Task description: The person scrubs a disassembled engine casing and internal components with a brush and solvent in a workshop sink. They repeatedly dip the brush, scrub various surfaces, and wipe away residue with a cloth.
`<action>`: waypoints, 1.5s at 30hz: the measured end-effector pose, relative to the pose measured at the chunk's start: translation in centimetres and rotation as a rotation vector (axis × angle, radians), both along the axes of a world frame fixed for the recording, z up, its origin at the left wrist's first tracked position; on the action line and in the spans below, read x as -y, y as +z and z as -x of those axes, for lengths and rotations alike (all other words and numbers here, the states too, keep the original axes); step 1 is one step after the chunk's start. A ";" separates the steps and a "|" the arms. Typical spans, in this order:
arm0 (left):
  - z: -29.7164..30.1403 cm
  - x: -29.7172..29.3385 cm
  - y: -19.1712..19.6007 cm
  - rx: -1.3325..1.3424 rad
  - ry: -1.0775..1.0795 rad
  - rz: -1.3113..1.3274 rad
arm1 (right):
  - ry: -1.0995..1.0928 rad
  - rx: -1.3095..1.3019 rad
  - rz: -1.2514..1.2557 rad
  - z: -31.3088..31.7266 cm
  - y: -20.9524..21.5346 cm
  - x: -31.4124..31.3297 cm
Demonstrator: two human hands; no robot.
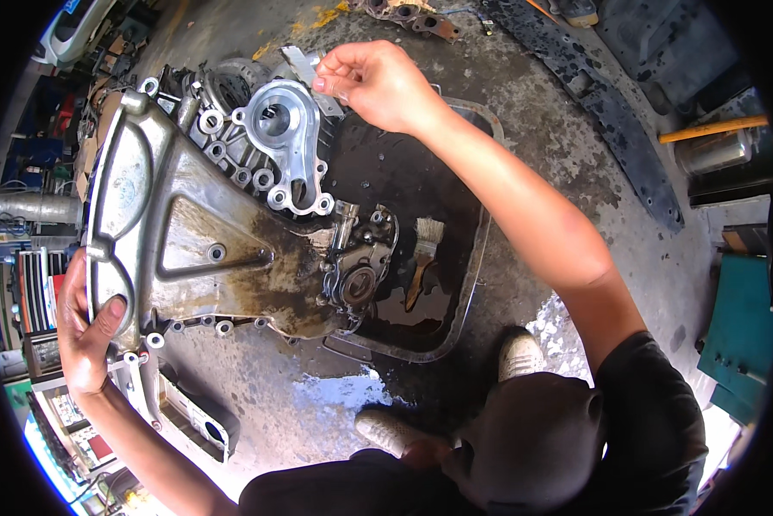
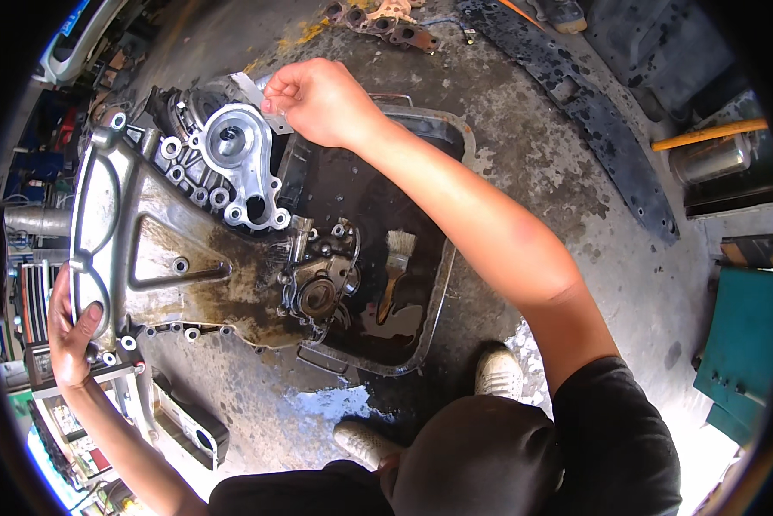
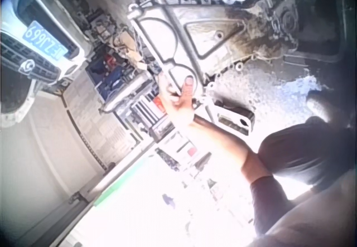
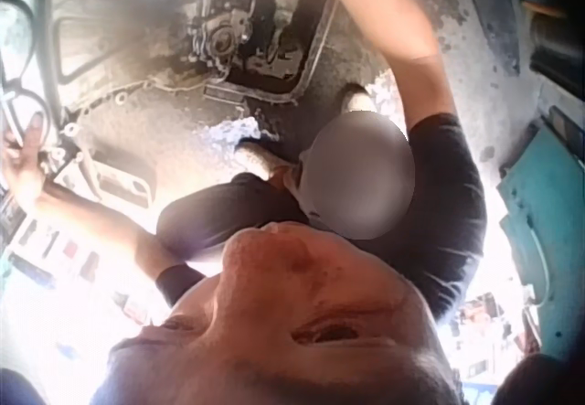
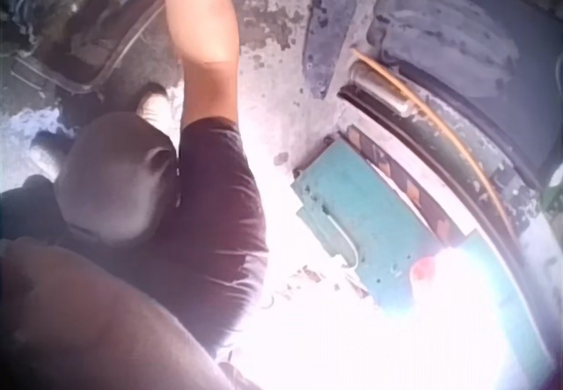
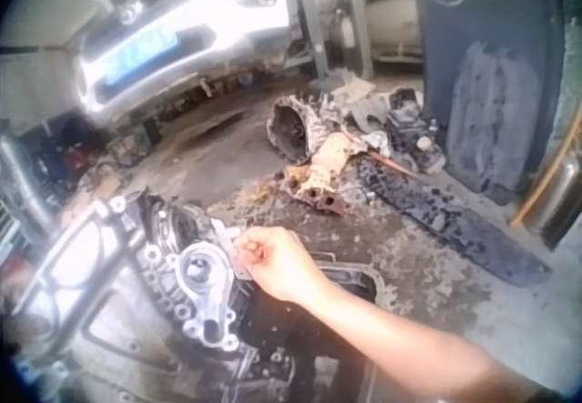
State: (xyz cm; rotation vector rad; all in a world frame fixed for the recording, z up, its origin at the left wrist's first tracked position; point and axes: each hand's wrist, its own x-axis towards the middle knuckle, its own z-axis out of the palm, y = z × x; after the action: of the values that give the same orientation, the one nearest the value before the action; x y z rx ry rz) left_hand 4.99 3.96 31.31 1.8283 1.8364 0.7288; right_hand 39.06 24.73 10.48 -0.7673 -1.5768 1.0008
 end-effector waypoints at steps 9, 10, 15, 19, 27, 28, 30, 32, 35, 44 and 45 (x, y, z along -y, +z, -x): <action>-1.0 0.0 -0.4 0.007 0.028 -0.045 | -0.082 0.161 0.100 0.9 -0.4 3.4; -1.0 0.0 -0.3 0.008 0.030 -0.047 | -0.066 0.073 0.119 1.2 -1.1 2.5; 0.0 0.3 0.1 -0.008 0.044 -0.032 | 0.074 0.102 0.083 1.0 -2.3 2.4; -0.6 0.2 -0.4 -0.007 0.043 -0.046 | 0.120 0.304 0.161 0.5 -0.1 2.9; 0.0 0.4 -0.1 -0.044 0.038 -0.021 | -0.021 0.262 0.127 1.3 -1.0 3.7; 0.1 0.3 0.0 -0.048 0.035 -0.023 | 0.025 0.300 0.103 1.5 -1.2 4.1; 0.4 0.4 -0.3 -0.026 0.043 -0.046 | 0.044 0.376 0.071 1.8 -1.3 4.8; 0.2 0.4 -0.3 -0.041 0.056 -0.068 | -0.025 0.320 0.121 1.6 -0.5 4.4; 0.6 0.3 -0.1 -0.021 0.060 -0.009 | -0.031 0.292 0.135 1.8 -0.9 4.2; 0.9 0.4 0.1 0.022 0.074 0.061 | 0.051 0.200 0.100 1.7 -1.3 3.3; 0.8 0.4 0.2 0.006 0.070 0.061 | 0.089 0.148 0.128 1.7 -1.3 3.0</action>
State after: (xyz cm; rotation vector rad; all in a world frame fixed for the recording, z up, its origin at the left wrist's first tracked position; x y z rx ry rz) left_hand 4.22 3.59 31.52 1.7296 1.9055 0.6951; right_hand 37.31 21.78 9.16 -0.8826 -1.6986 1.1404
